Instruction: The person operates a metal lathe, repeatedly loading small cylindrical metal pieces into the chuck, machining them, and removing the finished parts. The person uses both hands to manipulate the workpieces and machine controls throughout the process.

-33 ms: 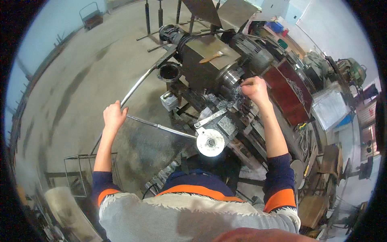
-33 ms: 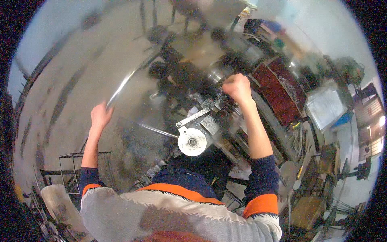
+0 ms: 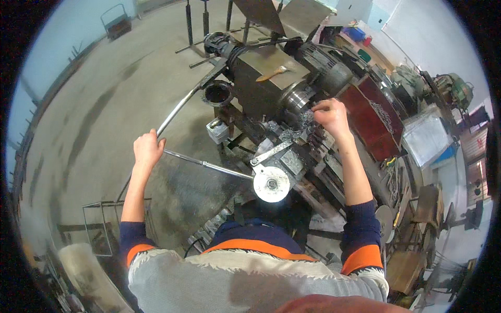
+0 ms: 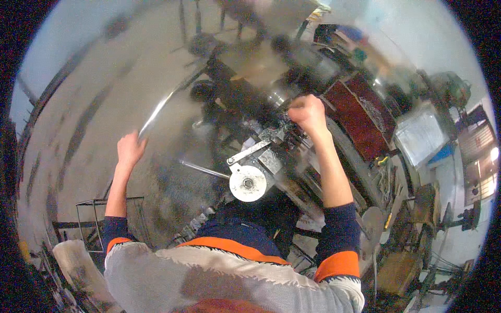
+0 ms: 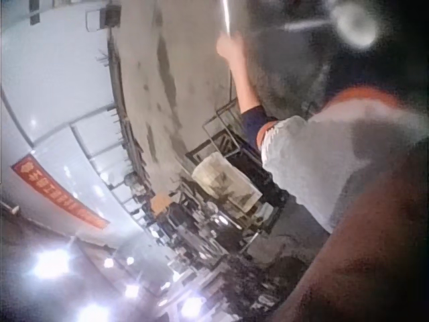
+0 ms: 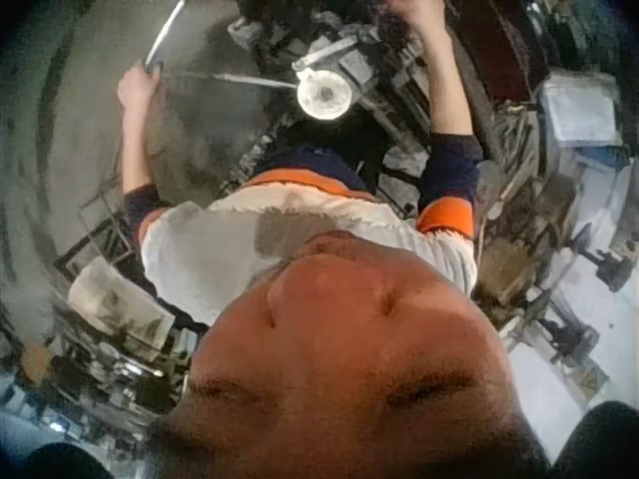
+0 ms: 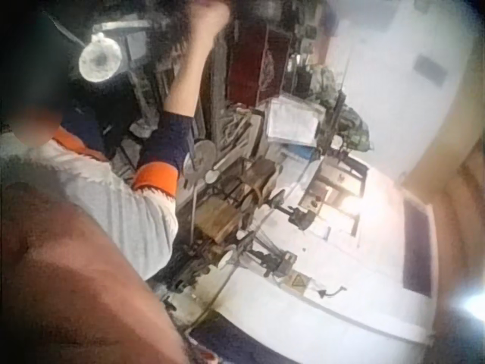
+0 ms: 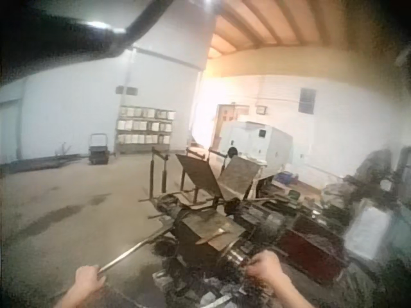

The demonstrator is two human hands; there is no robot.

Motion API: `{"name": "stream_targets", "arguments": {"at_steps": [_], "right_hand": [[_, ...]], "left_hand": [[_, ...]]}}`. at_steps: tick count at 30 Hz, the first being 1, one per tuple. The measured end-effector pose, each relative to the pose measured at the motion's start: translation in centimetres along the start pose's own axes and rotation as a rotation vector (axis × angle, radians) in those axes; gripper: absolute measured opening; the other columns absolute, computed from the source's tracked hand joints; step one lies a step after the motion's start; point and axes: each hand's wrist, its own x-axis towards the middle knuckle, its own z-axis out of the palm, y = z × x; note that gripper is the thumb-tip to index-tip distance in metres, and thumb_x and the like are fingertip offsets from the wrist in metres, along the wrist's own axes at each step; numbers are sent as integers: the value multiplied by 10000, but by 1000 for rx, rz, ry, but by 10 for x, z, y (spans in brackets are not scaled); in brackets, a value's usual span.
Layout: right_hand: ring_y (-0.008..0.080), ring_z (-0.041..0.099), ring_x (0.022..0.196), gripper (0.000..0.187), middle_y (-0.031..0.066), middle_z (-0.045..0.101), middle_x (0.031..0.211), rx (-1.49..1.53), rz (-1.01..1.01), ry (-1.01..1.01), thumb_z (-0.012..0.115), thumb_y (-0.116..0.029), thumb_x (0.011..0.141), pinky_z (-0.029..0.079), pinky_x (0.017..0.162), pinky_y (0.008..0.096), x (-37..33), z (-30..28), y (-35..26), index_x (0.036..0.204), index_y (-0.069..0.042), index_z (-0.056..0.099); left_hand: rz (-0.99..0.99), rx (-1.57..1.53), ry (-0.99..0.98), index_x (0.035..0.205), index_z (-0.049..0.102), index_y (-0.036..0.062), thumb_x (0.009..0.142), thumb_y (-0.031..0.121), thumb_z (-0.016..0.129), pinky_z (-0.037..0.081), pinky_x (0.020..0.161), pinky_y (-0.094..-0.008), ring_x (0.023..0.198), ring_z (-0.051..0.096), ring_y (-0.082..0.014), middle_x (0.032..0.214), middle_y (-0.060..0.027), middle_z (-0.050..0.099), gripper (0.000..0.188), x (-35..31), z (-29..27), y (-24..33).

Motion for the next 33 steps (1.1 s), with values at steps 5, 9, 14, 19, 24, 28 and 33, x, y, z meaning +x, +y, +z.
{"name": "stream_targets", "arguments": {"at_steps": [5, 9, 14, 19, 24, 28, 33], "right_hand": [[257, 585, 847, 248, 128, 645, 873, 46, -139, 106, 574, -137, 566, 466, 749, 337, -24, -15, -1, 770, -65, 697], [285, 578, 853, 250, 134, 641, 866, 82, -190, 148, 619, -164, 541, 464, 758, 356, -35, -14, -4, 759, -64, 687], [287, 578, 845, 265, 145, 635, 889, 125, -258, 106, 609, -140, 533, 468, 750, 350, -39, -11, -22, 776, -71, 692], [289, 569, 852, 289, 138, 633, 906, 188, -354, 92, 606, -68, 504, 473, 747, 360, -49, 1, -52, 779, -85, 692], [282, 564, 875, 351, 113, 634, 920, 210, -476, 81, 561, -64, 485, 469, 758, 349, -61, 10, -82, 813, -70, 685], [295, 561, 899, 375, 107, 635, 944, 243, -472, 86, 569, -69, 488, 474, 775, 357, -69, 16, -90, 844, -77, 685], [312, 572, 897, 332, 107, 635, 983, 218, -405, 183, 604, -67, 503, 482, 778, 377, -82, 29, -77, 828, -59, 667]], "left_hand": [[138, 21, 36, 765, 523, 21, 748, 268, 637, 484, 574, -420, 634, 609, -333, 635, -167, 595, 273, 19, -17, 24], [135, -3, 58, 802, 527, 28, 751, 259, 628, 473, 570, -431, 631, 599, -341, 644, -170, 589, 257, 18, -11, 22], [143, -23, 24, 846, 559, 30, 753, 253, 615, 462, 584, -449, 656, 586, -357, 670, -183, 583, 248, 6, -22, 24], [257, -511, -119, 878, 652, 47, 795, 288, 598, 479, 553, -359, 586, 610, -273, 665, -139, 619, 261, 7, -52, 58], [143, -1342, -456, 782, 610, -44, 883, 261, 537, 481, 540, -254, 572, 608, -121, 624, -83, 629, 329, 17, -68, 144], [188, -1811, -713, 804, 609, -38, 895, 330, 521, 489, 534, -272, 541, 606, -165, 621, -113, 626, 389, 16, -39, 208], [175, -2139, -997, 947, 580, -22, 905, 290, 491, 509, 586, -304, 659, 627, -193, 802, -133, 631, 328, 8, -25, 251]]}}
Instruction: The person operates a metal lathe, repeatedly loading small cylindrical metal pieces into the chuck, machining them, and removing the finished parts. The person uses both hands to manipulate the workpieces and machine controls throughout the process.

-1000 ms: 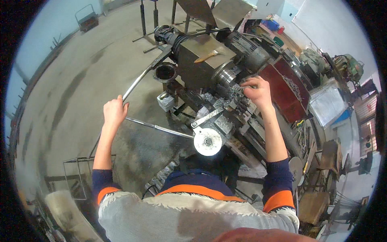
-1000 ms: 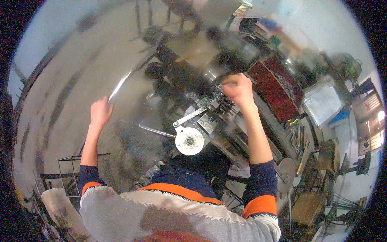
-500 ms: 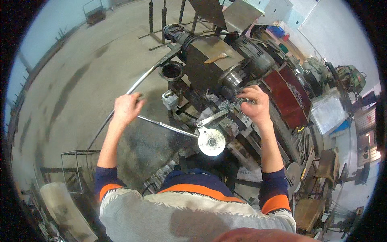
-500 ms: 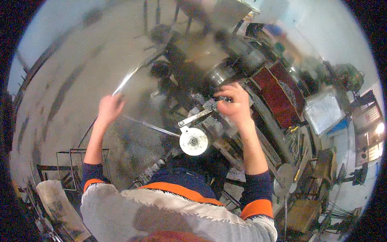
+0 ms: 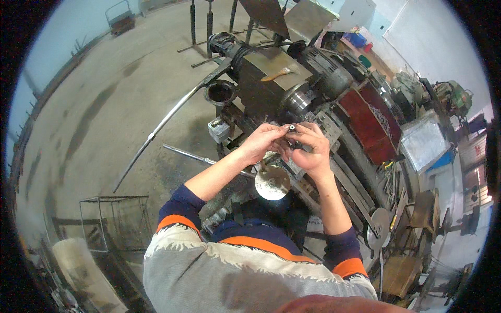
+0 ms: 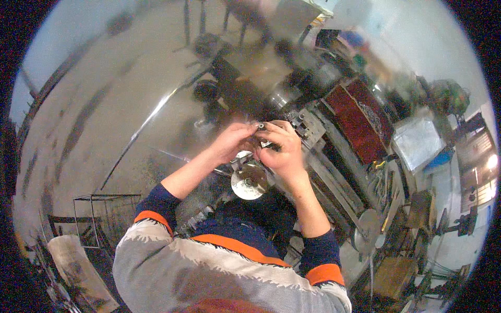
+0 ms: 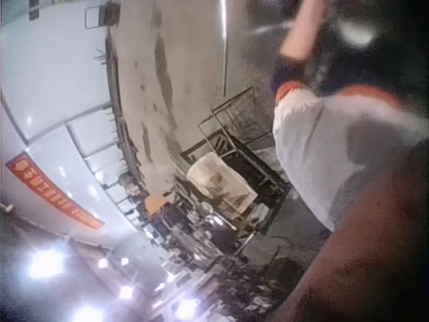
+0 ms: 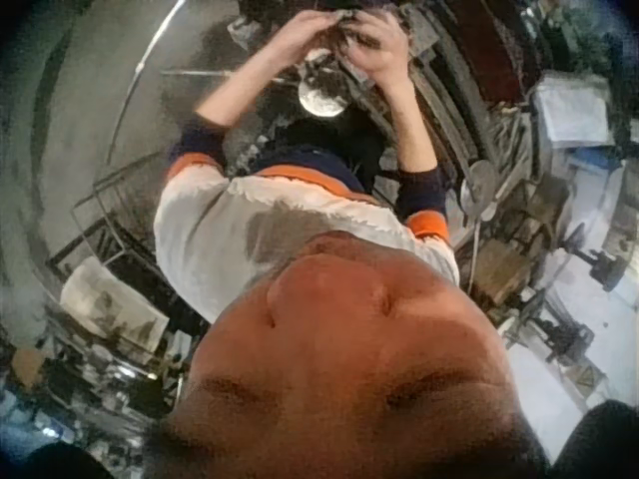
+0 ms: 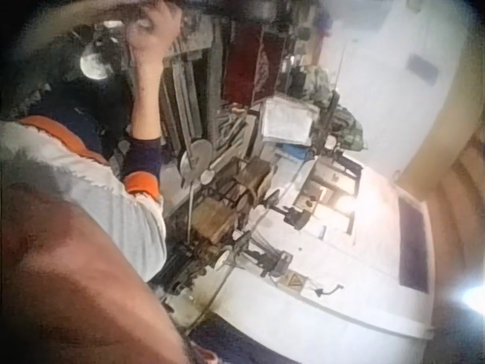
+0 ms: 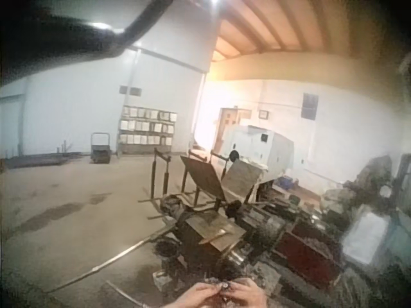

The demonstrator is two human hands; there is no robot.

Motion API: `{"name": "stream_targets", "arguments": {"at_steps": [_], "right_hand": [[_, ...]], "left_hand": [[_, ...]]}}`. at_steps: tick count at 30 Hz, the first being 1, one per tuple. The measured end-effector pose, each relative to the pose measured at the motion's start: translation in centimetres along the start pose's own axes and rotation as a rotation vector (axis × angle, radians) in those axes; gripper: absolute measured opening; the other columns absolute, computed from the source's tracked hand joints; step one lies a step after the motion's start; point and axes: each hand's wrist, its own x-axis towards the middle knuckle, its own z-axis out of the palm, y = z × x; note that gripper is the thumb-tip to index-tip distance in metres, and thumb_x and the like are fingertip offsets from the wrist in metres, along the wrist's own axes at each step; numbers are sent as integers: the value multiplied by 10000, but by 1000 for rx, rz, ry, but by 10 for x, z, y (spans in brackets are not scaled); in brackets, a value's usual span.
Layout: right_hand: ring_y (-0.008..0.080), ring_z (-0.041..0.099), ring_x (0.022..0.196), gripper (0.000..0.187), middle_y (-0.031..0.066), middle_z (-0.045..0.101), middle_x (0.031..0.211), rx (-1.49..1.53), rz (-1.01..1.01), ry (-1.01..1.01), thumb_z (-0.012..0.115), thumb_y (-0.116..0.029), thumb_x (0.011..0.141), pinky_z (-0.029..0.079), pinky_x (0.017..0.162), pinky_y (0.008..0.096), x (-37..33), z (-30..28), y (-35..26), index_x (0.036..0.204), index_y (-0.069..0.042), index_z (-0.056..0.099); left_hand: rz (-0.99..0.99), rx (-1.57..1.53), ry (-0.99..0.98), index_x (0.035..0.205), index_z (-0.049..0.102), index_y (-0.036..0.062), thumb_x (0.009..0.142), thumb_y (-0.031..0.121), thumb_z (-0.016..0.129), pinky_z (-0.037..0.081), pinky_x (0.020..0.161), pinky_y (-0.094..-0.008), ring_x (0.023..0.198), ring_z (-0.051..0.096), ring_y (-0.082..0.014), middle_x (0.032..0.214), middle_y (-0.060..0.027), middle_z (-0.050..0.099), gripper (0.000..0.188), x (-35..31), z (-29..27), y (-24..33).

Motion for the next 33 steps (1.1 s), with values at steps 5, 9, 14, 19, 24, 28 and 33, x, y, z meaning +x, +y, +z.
{"name": "stream_targets", "arguments": {"at_steps": [5, 9, 14, 19, 24, 28, 33], "right_hand": [[311, 577, 898, 303, 109, 633, 985, 2, -15, 43, 630, -63, 556, 484, 771, 366, -7, 13, 6, 859, -66, 646], [307, 551, 946, 241, 87, 607, 1042, 16, 49, -24, 624, -97, 592, 465, 805, 369, -10, 5, -4, 832, -95, 648], [317, 545, 891, 302, 111, 599, 982, -14, -17, -39, 628, -112, 519, 470, 755, 384, -22, -3, 8, 819, -74, 632], [320, 544, 814, 324, 125, 595, 924, 4, -52, -45, 628, -108, 503, 469, 692, 391, -32, -6, 17, 823, -61, 616], [322, 544, 805, 328, 126, 598, 932, 94, -21, -53, 614, -127, 513, 466, 688, 382, -43, -8, 20, 833, -55, 626], [322, 569, 855, 378, 153, 615, 966, 65, -40, -37, 577, -56, 467, 474, 730, 362, -44, -12, 12, 836, -9, 640], [322, 579, 861, 367, 156, 620, 962, 98, -77, 0, 591, -78, 485, 471, 745, 359, -46, -12, 11, 841, -9, 646]], "left_hand": [[10, -87, 117, 881, 611, 2, 878, 289, 544, 501, 574, -258, 613, 628, -166, 707, -110, 639, 295, 6, 3, -8], [120, 44, 183, 870, 616, -20, 859, 221, 579, 483, 527, -250, 566, 596, -145, 720, -85, 624, 244, 6, 7, -8], [235, 511, 198, 748, 631, -26, 844, 178, 605, 428, 465, -226, 500, 537, -86, 588, -35, 593, 227, 2, 22, 3], [314, 1018, 219, 736, 625, -21, 791, 188, 642, 391, 448, -237, 470, 496, -69, 540, -90, 570, 217, 0, 25, 2], [462, 1247, 170, 749, 631, -13, 757, 187, 660, 418, 459, -299, 478, 562, -195, 591, -148, 576, 202, -7, 33, 6], [522, 1214, 118, 758, 632, 5, 772, 231, 627, 443, 549, -359, 603, 582, -320, 679, -172, 592, 227, -9, 35, 6], [471, 1228, 81, 792, 642, 1, 768, 225, 632, 455, 588, -363, 649, 601, -312, 712, -167, 607, 225, -11, 36, 8]]}}
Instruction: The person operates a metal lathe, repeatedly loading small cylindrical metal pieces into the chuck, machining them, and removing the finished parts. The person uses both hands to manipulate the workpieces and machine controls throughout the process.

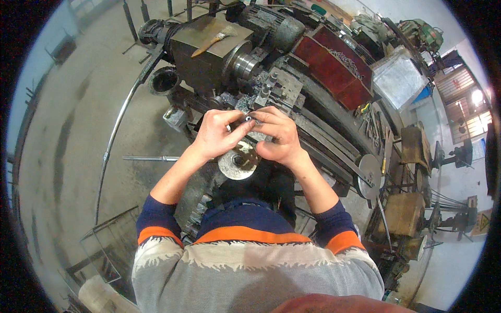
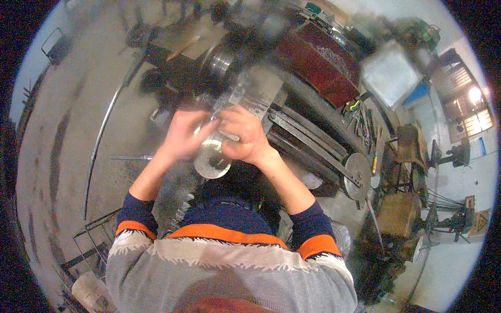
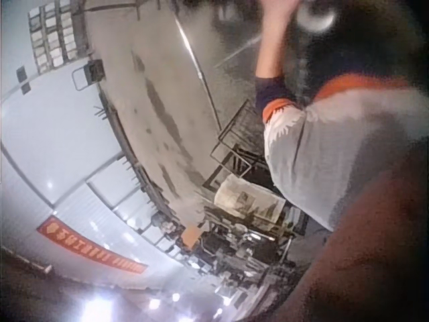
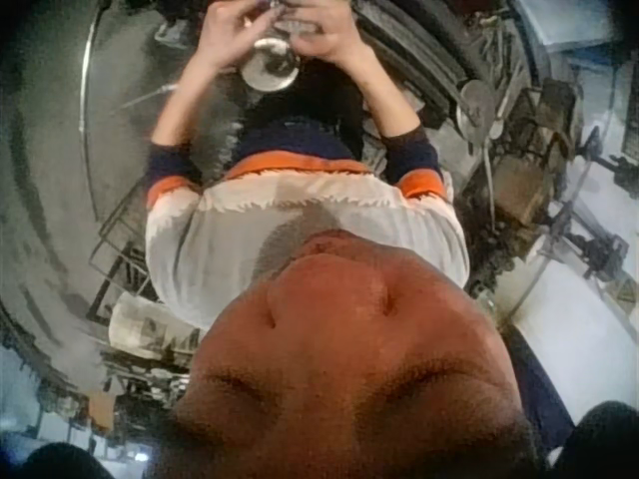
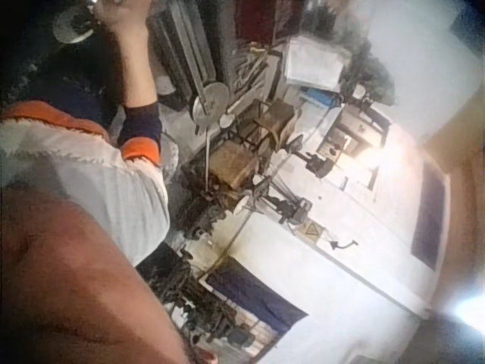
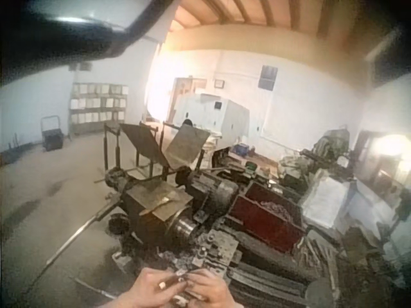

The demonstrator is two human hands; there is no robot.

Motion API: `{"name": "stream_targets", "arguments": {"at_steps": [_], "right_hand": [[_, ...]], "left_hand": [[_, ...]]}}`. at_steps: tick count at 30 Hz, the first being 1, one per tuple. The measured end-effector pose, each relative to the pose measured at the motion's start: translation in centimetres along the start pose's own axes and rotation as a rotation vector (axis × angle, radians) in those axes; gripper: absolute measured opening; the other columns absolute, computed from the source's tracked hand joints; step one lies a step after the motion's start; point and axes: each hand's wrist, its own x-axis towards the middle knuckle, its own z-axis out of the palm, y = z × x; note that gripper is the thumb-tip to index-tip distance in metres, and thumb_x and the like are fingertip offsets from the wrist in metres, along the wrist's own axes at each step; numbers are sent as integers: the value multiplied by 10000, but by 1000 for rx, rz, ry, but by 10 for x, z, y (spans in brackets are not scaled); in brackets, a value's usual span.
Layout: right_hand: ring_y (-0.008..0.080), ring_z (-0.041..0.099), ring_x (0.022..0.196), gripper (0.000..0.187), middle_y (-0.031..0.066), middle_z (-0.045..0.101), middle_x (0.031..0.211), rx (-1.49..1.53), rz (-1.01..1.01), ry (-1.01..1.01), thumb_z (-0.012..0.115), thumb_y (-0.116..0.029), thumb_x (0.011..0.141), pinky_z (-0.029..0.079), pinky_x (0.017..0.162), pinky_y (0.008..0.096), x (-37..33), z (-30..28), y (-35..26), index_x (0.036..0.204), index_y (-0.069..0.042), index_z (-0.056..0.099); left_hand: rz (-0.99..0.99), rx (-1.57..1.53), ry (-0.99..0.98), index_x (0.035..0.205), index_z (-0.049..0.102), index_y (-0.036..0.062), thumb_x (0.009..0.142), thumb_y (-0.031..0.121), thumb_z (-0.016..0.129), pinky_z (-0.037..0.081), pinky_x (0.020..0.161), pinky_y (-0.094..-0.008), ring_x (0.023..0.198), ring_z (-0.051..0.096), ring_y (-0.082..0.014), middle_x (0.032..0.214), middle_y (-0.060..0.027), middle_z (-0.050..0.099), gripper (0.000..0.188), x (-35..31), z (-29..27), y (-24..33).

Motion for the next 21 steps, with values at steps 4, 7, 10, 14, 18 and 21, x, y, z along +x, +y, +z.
{"name": "stream_targets", "arguments": {"at_steps": [4, 7, 10, 14, 18, 21], "right_hand": [[300, 586, 874, 323, 152, 628, 959, 147, 58, 5, 597, -127, 554, 459, 768, 344, -9, 2, 12, 845, -4, 661], [282, 589, 883, 308, 149, 635, 961, 241, 87, 23, 604, -200, 624, 448, 786, 340, -14, 3, 19, 843, 6, 672], [274, 589, 886, 342, 150, 639, 959, 311, 117, 15, 619, -282, 679, 442, 796, 345, -14, 4, 22, 848, 9, 678], [274, 588, 885, 416, 149, 642, 951, 353, 131, 0, 627, -383, 714, 440, 799, 349, -8, 0, 23, 855, 4, 682], [279, 585, 880, 361, 151, 637, 959, 124, 109, -2, 591, -303, 667, 447, 781, 347, 1, -16, 36, 864, -15, 686], [281, 577, 893, 288, 132, 630, 974, -182, 103, -29, 603, -192, 601, 469, 779, 341, 23, -28, 65, 852, -86, 696]], "left_hand": [[-19, -20, -66, 805, 642, -1, 772, 217, 629, 458, 588, -353, 629, 600, -291, 705, -159, 610, 222, 1, -6, 3], [23, -131, -43, 801, 639, -1, 782, 177, 633, 449, 529, -311, 551, 591, -227, 655, -148, 600, 179, 2, -6, -1], [7, -150, -35, 808, 640, -2, 789, 156, 635, 450, 512, -282, 528, 587, -172, 645, -137, 608, 159, 2, -12, -2], [-35, -79, -14, 836, 642, -4, 783, 148, 633, 468, 552, -283, 585, 617, -171, 692, -127, 632, 161, 1, -25, -6], [-78, 89, 1, 897, 635, 12, 781, 176, 634, 468, 559, -296, 597, 622, -212, 716, -143, 631, 202, -11, -59, -31], [-156, 432, 41, 939, 630, 44, 794, 221, 621, 468, 561, -333, 605, 611, -266, 711, -155, 621, 229, -31, -109, -57]]}}
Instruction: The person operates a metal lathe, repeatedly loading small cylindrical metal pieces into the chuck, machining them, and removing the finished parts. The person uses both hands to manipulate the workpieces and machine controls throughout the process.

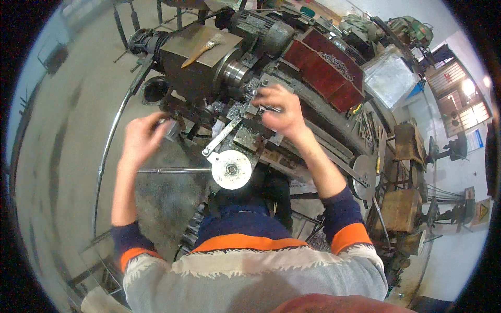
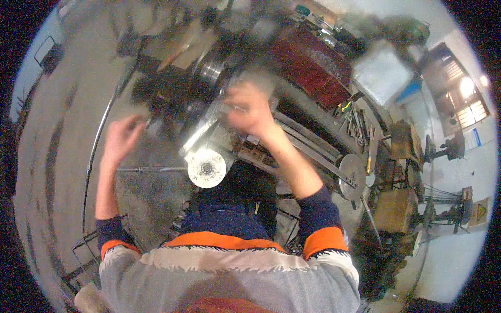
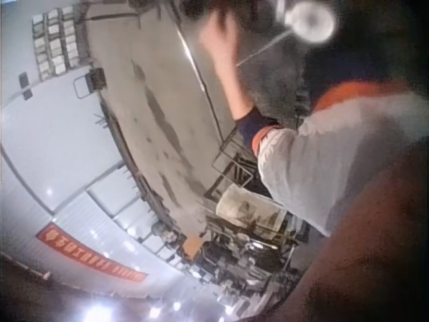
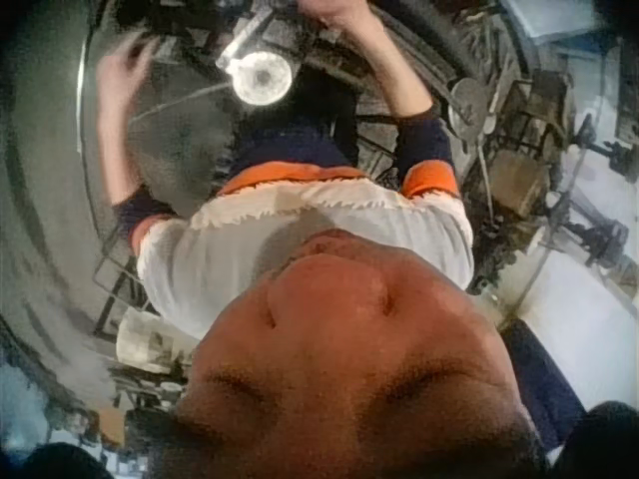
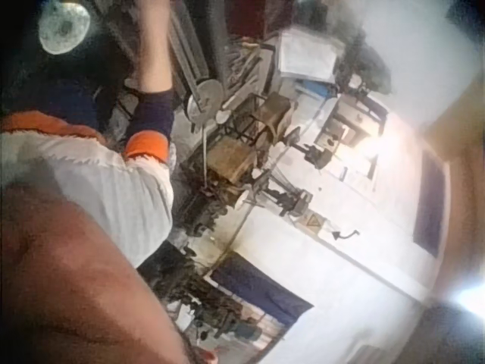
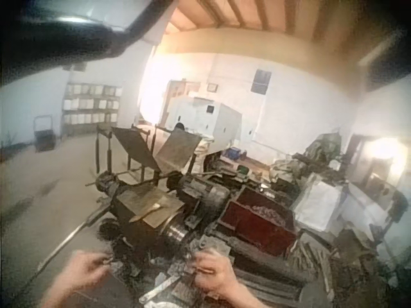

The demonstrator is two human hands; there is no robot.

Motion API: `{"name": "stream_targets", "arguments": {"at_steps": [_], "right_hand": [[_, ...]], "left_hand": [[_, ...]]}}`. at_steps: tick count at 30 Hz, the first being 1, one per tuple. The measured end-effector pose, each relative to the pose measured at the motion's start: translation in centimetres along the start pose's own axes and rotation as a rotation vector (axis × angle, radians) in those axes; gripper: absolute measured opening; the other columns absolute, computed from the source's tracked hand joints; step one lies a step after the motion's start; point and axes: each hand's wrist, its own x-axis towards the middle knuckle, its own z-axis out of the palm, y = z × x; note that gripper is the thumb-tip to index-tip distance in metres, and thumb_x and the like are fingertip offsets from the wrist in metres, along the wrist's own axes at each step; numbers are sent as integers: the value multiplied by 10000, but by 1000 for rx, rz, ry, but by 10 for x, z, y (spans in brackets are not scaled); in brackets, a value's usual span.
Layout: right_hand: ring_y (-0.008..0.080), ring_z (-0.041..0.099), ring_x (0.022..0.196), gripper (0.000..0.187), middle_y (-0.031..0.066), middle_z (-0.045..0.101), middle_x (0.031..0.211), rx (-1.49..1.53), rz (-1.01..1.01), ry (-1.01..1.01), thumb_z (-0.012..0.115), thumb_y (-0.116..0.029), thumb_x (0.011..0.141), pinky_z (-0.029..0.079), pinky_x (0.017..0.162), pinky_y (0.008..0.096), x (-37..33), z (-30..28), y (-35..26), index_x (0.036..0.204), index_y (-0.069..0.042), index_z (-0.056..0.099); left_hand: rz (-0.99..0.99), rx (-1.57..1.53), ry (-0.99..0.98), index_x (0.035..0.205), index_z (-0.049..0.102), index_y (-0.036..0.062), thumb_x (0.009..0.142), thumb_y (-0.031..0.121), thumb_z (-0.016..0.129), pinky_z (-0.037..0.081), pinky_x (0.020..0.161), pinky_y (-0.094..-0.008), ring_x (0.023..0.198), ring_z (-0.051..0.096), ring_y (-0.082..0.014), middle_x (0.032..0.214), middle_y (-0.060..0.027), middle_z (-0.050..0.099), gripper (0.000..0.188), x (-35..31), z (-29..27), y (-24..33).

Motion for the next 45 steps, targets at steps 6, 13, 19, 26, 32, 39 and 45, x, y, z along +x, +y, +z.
{"name": "stream_targets", "arguments": {"at_steps": [6, 13, 19, 26, 32, 39, 45], "right_hand": [[304, 606, 794, 244, 169, 637, 803, -169, 280, -322, 580, -157, 554, 486, 725, 336, 68, 5, 44, 741, -41, 685], [343, 598, 648, 267, 203, 591, 653, -221, 526, -488, 608, -223, 557, 483, 637, 368, 86, 35, 71, 673, 14, 643], [308, 603, 623, 275, 209, 585, 645, -218, 453, -511, 629, -232, 563, 483, 625, 341, 85, 41, 81, 679, 16, 644], [212, 613, 612, 281, 170, 615, 646, -195, 522, -509, 620, -212, 582, 478, 622, 318, 89, 44, 76, 753, 5, 668], [198, 557, 517, 251, 174, 555, 562, -217, 500, -555, 588, -205, 590, 451, 556, 336, 90, 46, 82, 686, 23, 632], [201, 534, 479, 260, 160, 527, 522, -168, 413, -495, 595, -223, 592, 428, 512, 334, 86, 43, 88, 639, 33, 602], [264, 597, 573, 240, 180, 584, 597, -214, 614, -494, 590, -192, 576, 465, 588, 355, 85, 49, 89, 695, 6, 654]], "left_hand": [[-244, 535, 121, 946, 619, 65, 806, 272, 589, 460, 594, -407, 681, 602, -326, 719, -155, 619, 252, -39, -77, -94], [-575, 121, -28, 757, 570, -8, 767, 321, 628, 417, 552, -398, 569, 540, -333, 602, -162, 556, 334, -104, -60, -149], [-533, 366, -70, 812, 550, -2, 763, 296, 634, 425, 574, -441, 634, 557, -384, 644, -208, 556, 313, -94, -56, -144], [-533, 660, -69, 891, 562, 25, 742, 166, 591, 475, 647, -451, 716, 593, -376, 734, -193, 603, 207, -87, -51, -141], [-486, 990, -27, 731, 604, 34, 712, 96, 552, 484, 599, -425, 703, 606, -339, 738, -172, 615, 84, -76, -112, -241], [-844, 933, 34, 887, 633, 55, 794, 170, 488, 487, 742, -422, 884, 606, -341, 920, -173, 631, 207, -12, -126, -339], [-897, 636, 26, 1119, 590, 82, 768, 177, 543, 460, 821, -388, 979, 585, -314, 1056, -164, 608, 367, 13, -108, -306]]}}
